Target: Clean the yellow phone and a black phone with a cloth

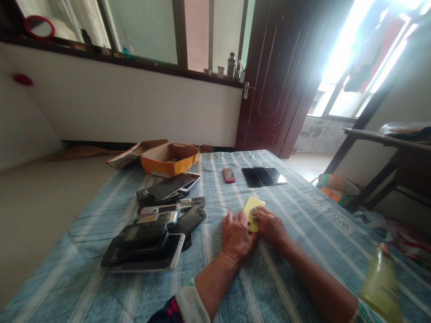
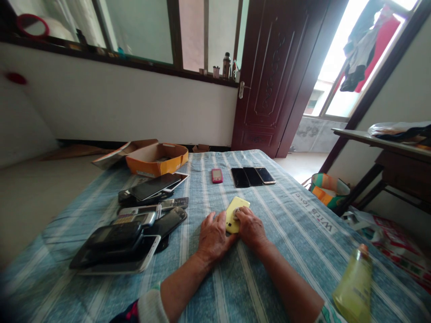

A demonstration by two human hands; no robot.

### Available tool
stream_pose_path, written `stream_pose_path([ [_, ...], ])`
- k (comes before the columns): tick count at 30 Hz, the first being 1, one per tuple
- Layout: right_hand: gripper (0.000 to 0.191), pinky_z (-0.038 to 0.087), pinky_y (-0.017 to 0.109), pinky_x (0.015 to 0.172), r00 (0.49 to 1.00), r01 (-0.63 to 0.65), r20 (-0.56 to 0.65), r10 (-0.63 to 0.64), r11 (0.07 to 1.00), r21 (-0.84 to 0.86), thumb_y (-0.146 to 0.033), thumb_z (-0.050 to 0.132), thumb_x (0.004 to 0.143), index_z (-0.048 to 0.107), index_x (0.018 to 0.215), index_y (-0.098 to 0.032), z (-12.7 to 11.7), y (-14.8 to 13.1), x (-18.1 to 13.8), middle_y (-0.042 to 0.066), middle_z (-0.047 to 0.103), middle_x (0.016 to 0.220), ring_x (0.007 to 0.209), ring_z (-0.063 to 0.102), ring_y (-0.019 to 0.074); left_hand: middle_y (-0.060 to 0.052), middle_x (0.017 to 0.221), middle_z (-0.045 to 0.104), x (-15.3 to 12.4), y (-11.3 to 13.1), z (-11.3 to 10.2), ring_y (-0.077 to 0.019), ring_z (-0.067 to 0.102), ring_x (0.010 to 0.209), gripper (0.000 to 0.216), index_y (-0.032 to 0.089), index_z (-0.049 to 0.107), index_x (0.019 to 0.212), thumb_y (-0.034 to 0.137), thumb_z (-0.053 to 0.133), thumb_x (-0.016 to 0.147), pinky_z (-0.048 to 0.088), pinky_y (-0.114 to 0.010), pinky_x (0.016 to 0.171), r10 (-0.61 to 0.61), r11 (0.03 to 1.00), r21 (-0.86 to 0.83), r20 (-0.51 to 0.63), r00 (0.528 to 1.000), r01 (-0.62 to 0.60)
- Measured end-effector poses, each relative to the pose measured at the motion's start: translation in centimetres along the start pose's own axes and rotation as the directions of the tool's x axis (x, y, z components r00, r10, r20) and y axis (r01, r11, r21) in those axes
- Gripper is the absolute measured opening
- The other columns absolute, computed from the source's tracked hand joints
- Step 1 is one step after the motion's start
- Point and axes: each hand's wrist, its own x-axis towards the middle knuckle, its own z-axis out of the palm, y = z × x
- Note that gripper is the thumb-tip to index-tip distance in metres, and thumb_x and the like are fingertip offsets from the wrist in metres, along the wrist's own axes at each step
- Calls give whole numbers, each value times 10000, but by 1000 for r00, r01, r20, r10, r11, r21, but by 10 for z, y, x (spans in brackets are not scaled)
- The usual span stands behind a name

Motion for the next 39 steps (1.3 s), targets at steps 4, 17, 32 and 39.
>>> stream_pose_path([
  [4,338,431,250,867,999,-45,-14,44,999,-29,-50,429,836,688,960,-227,-3,4,13,52,663,1117,1024,596,165,-112,1199,622,0,0,-1,-359,419,1256,589,133,532,1221,447,616,730,328,-415,1043,-18,1000,4,6,1000,18],
  [17,323,431,237,875,998,42,41,-42,999,4,-70,430,847,685,968,-227,-6,-2,-6,47,653,1146,1052,588,162,-93,1211,620,0,-2,2,-359,419,1243,551,164,540,1213,493,564,772,314,-431,1051,7,1000,-11,-1,1000,-7],
  [32,313,411,243,796,996,-86,0,87,993,-78,-81,426,838,694,939,-208,-7,12,38,61,679,1063,925,613,169,-83,1222,616,0,0,-1,-338,405,1271,579,176,520,1223,444,632,723,311,-400,1054,-26,1000,-5,21,999,27],
  [39,287,411,245,824,999,4,42,-1,997,-73,-82,437,847,679,929,-215,-4,-2,18,58,661,1072,993,586,175,-84,1225,608,0,-2,4,-365,401,1264,583,164,516,1241,453,611,744,303,-430,1062,-4,1000,-19,0,1000,4],
])
